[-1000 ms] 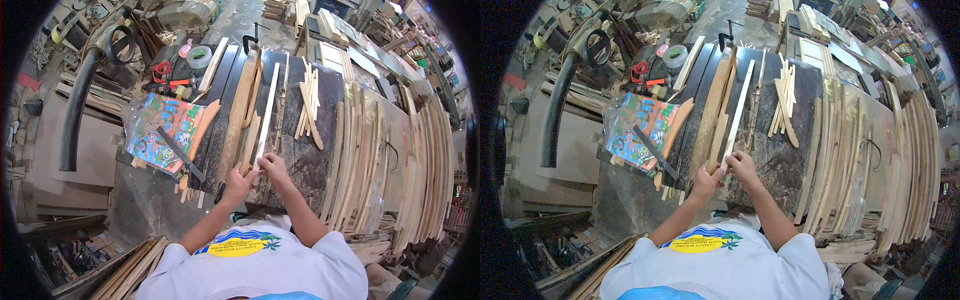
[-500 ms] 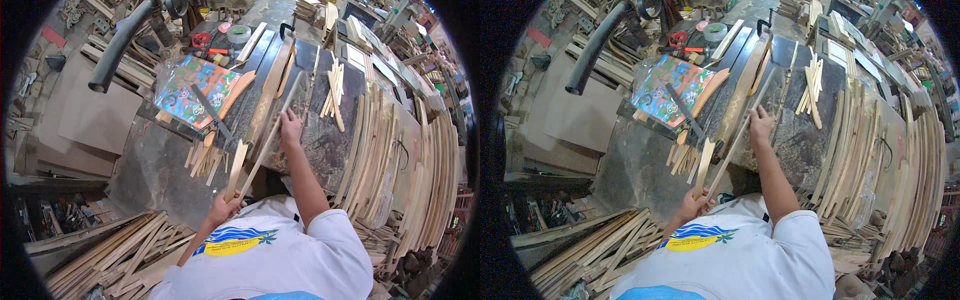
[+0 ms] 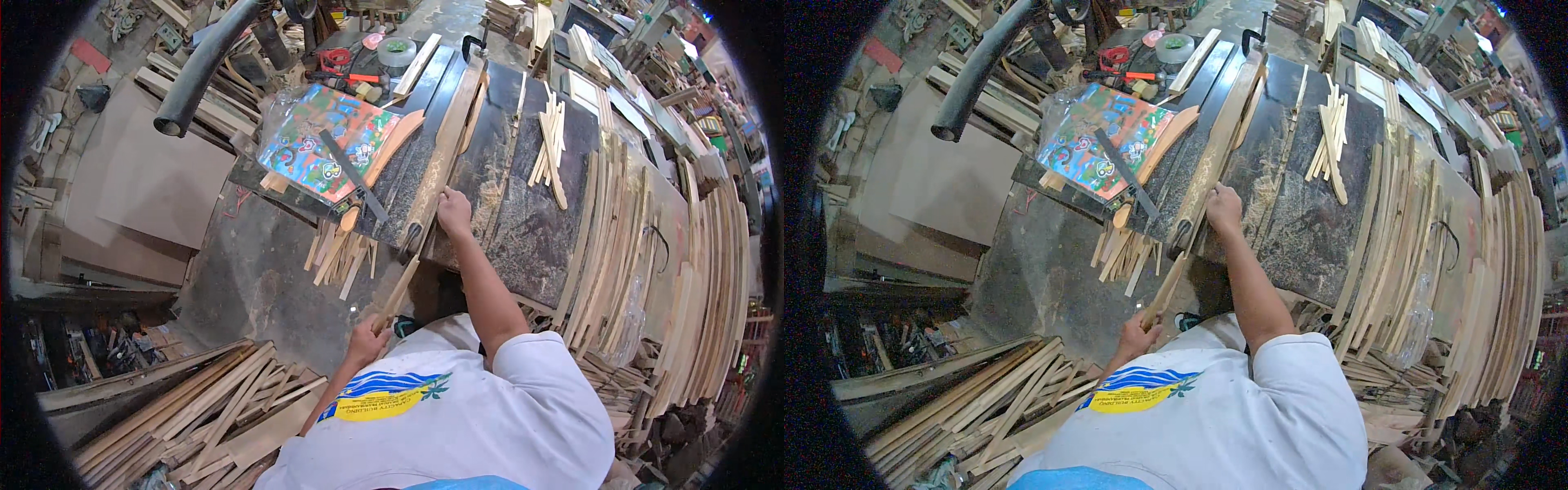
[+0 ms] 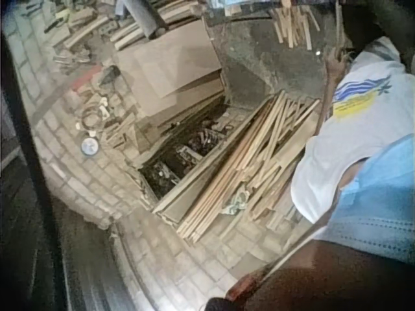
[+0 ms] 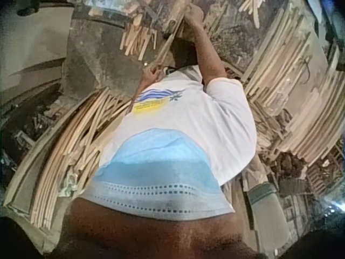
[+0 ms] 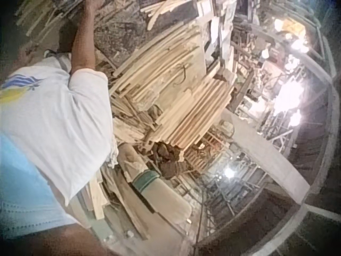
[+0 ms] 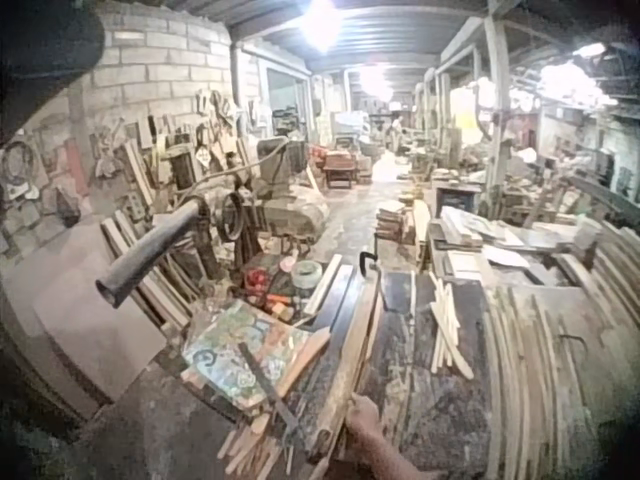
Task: The person uses a table saw to cut thin wooden strips into smaller pieces. They repeatedly feed strips through the saw, collect the cut pieces, and stack them on the table. The person occasionally inspects the cut pieces by hand.
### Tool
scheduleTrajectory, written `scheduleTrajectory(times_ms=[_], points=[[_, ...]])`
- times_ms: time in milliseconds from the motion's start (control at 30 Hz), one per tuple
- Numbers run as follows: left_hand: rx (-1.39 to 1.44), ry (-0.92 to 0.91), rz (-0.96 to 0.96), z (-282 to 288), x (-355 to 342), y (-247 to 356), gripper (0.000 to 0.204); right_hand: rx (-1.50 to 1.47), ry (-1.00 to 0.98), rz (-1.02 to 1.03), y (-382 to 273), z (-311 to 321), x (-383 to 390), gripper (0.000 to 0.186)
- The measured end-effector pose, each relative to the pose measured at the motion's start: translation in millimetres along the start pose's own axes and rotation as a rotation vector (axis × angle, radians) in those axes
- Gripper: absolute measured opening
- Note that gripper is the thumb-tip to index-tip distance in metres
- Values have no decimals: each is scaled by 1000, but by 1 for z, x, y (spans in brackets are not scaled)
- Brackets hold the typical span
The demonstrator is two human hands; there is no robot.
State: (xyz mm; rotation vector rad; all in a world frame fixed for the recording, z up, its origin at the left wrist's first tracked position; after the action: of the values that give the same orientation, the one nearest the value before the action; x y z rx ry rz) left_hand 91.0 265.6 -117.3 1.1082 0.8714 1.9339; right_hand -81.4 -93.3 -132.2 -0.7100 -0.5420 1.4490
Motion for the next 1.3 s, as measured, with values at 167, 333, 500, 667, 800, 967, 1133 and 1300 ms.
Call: scheduleTrajectory(times_ms=[167,333,500,667,800,967,1133,1300], points=[[-51,52,37,-6,-12,-15,40,18,76,124,-13,8,-13,29],[-234,347,-311,3,-26,15,66,3,25,-14,-6,6,-39,28],[-297,491,-509,6,-34,42,86,-22,3,-66,-14,14,-50,30],[-354,542,-566,-1,-50,60,91,-49,180,-73,0,14,-74,30],[-348,539,-520,-7,-64,63,92,-40,154,-184,1,13,-77,30],[-412,581,-569,-18,-81,83,92,-21,190,-115,5,14,-70,29],[-398,613,-494,-29,-95,88,91,-93,142,-75,-5,16,-28,29],[-395,653,-450,-38,-109,105,90,-82,87,-128,-8,20,26,25]])
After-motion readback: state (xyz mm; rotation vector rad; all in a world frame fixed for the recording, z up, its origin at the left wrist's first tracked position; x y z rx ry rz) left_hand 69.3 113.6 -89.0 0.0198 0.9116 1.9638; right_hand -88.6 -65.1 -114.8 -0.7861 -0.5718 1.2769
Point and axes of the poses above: each hand's wrist, its own x-axis away from the middle knuckle, its own z-axis out of the back of the hand, y = z × x, the point moved 8 cm from there along -x, towards the middle knuckle, and after that the axes turned 10 degrees about y, right-handed, at the moved point
